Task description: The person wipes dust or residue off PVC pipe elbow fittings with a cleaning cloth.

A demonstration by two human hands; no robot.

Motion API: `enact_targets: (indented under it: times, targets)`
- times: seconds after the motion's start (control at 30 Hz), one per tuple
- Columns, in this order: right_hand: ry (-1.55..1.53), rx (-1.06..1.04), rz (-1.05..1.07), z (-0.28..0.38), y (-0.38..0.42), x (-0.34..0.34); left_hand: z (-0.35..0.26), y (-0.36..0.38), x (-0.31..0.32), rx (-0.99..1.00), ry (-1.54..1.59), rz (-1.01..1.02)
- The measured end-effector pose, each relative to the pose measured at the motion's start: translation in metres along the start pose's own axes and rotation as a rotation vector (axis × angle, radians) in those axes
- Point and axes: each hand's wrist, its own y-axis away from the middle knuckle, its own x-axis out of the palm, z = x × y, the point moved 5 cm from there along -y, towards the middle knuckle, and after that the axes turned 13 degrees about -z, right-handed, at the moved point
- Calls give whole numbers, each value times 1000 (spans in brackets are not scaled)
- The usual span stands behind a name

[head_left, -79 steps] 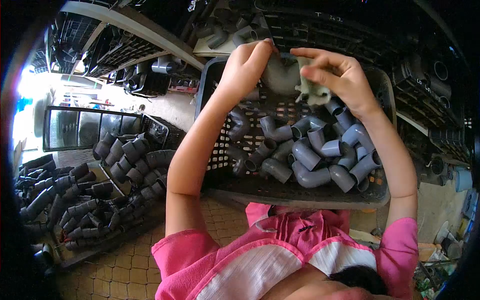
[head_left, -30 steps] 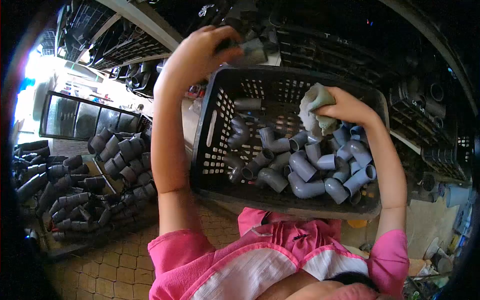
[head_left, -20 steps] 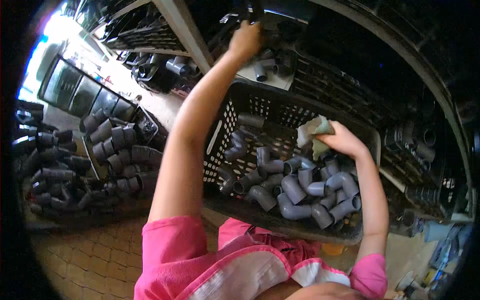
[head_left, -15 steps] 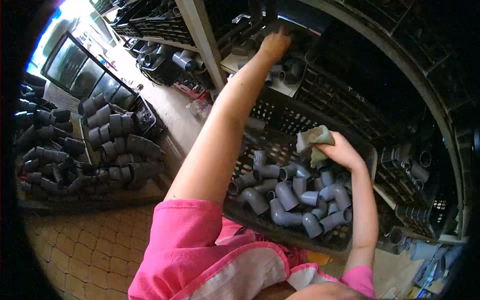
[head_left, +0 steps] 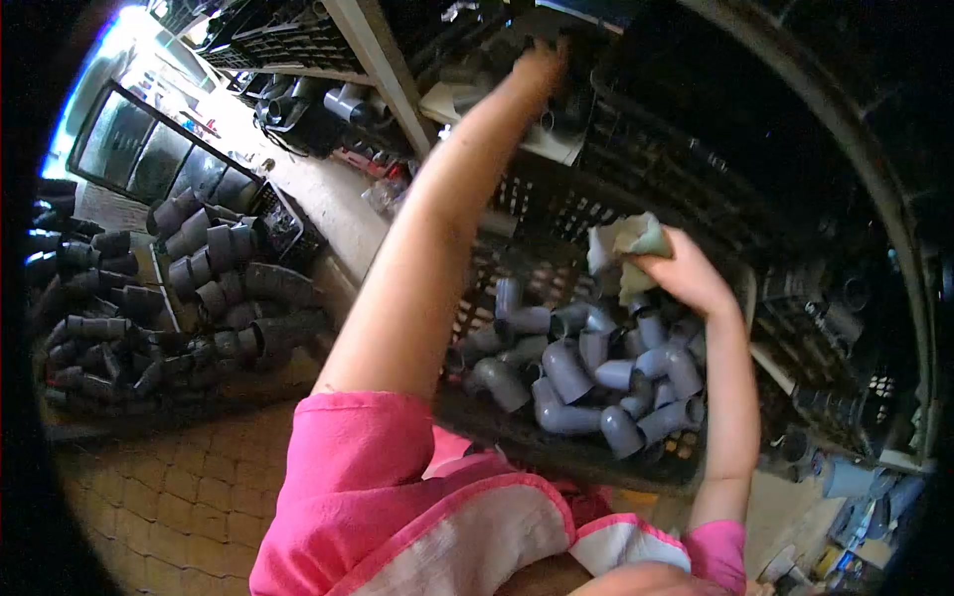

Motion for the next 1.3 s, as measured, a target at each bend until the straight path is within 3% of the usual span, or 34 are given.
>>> enact_targets:
  times: [0.03, 0.07, 0.13, 0.2, 0.27, 0.3, 0.37, 0.5, 0.6, 0.7, 0.77, 0.9, 1.1, 1.2, 1.3]
  targets:
    - [44, 36, -37, 21, 10, -5, 9, -2, 7, 98, -85, -29]
    - [26, 60, -22, 10, 6, -3, 1, 4, -31, 138, -26, -48]
    - [-99, 46, -19, 1, 2, 1, -12, 31, -83, 139, -203, 130]
    - [0, 20, -125, 12, 8, -7, -42, 46, -149, 126, -357, 501]
    - [-3, 9, -154, 9, 7, -10, -72, 107, -196, 206, -378, 409]
    - [-17, -20, -142, 6, 4, -11, -81, 147, -216, 301, -314, 8]
    - [-2, -51, -231, 5, 5, -13, -97, 200, -226, 600, -322, 68]
    - [-72, -45, -194, 1, 3, -9, -131, 291, -216, 841, -264, 774]
    - [-57, -44, -190, 7, 7, -6, -114, 341, -152, 738, -315, 764]
    - [-62, -60, -223, 14, 11, -9, -108, 333, -129, 918, -367, 839]
    - [-67, -71, -237, 18, 13, -10, -92, 332, -113, 905, -216, 764]
    - [-92, 0, -215, 21, 12, -13, -93, 328, -132, 923, -208, 617]
    - [-95, 13, -182, 25, 13, -13, -97, 321, -129, 963, -356, 939]
    - [-54, 11, -163, 20, 10, -14, -94, 295, -153, 850, 31, 908]
    - [-39, -69, -213, 11, 8, -12, -100, 265, -191, 537, 291, 849]
